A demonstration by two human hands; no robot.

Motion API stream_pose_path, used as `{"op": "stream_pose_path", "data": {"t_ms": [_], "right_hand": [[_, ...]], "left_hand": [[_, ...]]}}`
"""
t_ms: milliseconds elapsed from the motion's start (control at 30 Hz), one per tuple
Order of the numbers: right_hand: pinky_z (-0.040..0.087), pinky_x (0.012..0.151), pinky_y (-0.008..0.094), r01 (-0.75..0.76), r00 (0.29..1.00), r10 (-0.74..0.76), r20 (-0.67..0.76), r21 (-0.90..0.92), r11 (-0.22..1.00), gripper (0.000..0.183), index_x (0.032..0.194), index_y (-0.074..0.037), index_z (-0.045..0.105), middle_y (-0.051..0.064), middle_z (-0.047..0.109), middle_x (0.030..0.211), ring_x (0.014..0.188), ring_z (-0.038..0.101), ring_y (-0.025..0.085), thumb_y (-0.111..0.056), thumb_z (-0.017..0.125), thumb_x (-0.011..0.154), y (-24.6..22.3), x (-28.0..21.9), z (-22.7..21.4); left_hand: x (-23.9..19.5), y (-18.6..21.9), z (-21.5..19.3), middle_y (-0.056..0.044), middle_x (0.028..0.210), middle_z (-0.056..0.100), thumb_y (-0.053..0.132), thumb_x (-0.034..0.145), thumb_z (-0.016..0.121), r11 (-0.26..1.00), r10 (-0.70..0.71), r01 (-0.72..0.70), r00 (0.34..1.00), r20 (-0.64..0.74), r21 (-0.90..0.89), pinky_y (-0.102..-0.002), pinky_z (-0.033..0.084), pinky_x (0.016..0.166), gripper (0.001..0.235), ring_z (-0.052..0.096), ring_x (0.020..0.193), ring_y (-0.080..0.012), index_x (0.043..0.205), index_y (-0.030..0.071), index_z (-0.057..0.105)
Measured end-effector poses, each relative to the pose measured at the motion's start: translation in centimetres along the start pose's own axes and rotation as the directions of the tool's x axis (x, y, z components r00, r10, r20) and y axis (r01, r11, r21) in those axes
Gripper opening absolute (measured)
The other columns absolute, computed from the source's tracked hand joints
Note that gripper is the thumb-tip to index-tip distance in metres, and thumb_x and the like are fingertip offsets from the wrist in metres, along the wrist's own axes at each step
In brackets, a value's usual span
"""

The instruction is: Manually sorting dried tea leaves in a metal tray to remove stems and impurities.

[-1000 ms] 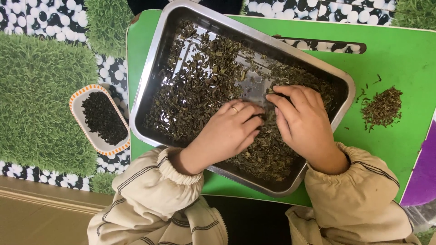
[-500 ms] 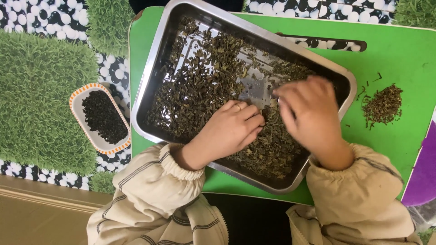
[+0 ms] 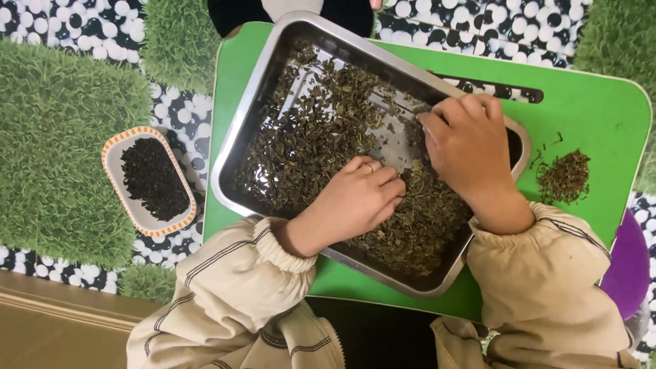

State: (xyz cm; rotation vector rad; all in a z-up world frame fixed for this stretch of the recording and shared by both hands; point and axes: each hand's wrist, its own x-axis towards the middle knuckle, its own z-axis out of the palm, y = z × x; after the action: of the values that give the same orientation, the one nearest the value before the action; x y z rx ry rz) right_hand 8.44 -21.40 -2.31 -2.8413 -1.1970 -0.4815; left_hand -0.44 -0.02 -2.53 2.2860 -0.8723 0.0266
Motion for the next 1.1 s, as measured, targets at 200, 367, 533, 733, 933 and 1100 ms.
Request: {"op": "stream_pose_path", "data": {"t_ms": [200,367,533,733,933,1100], "right_hand": [[0.038,0.098,0.035,0.033,0.999,-0.034,-0.032,-0.015,0.999,0.003,0.099,-0.012,0.076,0.001,0.060,0.092,0.098,0.056,0.018,-0.012,0.074,0.097,-0.4,0.4,0.0],[0.040,0.101,0.039,0.072,0.991,-0.076,-0.109,-0.036,0.997,0.003,0.094,-0.011,0.076,0.003,0.061,0.086,0.092,0.057,0.020,-0.013,0.077,0.095,-0.8,0.7,0.7],[0.040,0.105,0.044,0.108,0.984,-0.113,-0.138,-0.045,0.993,0.007,0.085,-0.008,0.074,0.004,0.061,0.080,0.090,0.058,0.021,-0.007,0.079,0.090,-0.7,0.7,1.5],[0.042,0.108,0.045,0.123,0.980,-0.126,-0.157,-0.031,0.992,0.014,0.079,-0.005,0.068,0.004,0.055,0.075,0.085,0.056,0.020,-0.003,0.075,0.092,-0.8,0.8,1.6],[0.043,0.109,0.049,0.112,0.985,-0.117,-0.123,-0.049,0.993,0.014,0.080,-0.005,0.065,0.005,0.054,0.075,0.085,0.057,0.022,-0.004,0.074,0.091,-0.9,0.7,1.8],[0.040,0.112,0.047,0.008,1.000,-0.007,-0.013,0.048,0.999,0.009,0.084,-0.010,0.072,0.003,0.063,0.078,0.086,0.063,0.021,-0.010,0.077,0.091,-0.5,0.8,1.0]], "left_hand": [[-0.1,-0.1,0.4,-0.009,0.092,0.067,0.021,0.096,0.059,1.000,-0.016,0.016,1.000,-0.014,0.011,-0.044,0.041,0.099,0.020,0.064,0.092,-0.0267,0.102,0.007,0.071],[-0.1,-0.1,0.3,-0.011,0.092,0.069,0.021,0.097,0.058,1.000,-0.025,0.025,1.000,0.000,0.002,-0.045,0.041,0.099,0.021,0.065,0.091,-0.0278,0.103,0.006,0.072],[0.1,-0.1,0.2,-0.012,0.090,0.069,0.020,0.097,0.059,1.000,-0.012,0.013,1.000,-0.017,0.026,-0.045,0.043,0.097,0.021,0.065,0.088,-0.0284,0.102,0.005,0.072],[0.3,0.2,-0.4,-0.013,0.089,0.070,0.019,0.097,0.057,0.999,-0.034,0.035,0.999,0.019,-0.002,-0.045,0.042,0.098,0.023,0.066,0.087,-0.0280,0.103,0.004,0.073],[0.2,0.2,-0.3,-0.012,0.089,0.070,0.019,0.097,0.058,1.000,-0.032,0.032,0.999,0.012,-0.001,-0.045,0.043,0.097,0.021,0.067,0.088,-0.0282,0.101,0.005,0.073],[0.2,0.1,-0.2,-0.014,0.094,0.070,0.018,0.096,0.059,0.999,-0.031,0.031,1.000,-0.003,-0.017,-0.046,0.041,0.100,0.020,0.065,0.092,-0.0296,0.104,0.004,0.072]]}}
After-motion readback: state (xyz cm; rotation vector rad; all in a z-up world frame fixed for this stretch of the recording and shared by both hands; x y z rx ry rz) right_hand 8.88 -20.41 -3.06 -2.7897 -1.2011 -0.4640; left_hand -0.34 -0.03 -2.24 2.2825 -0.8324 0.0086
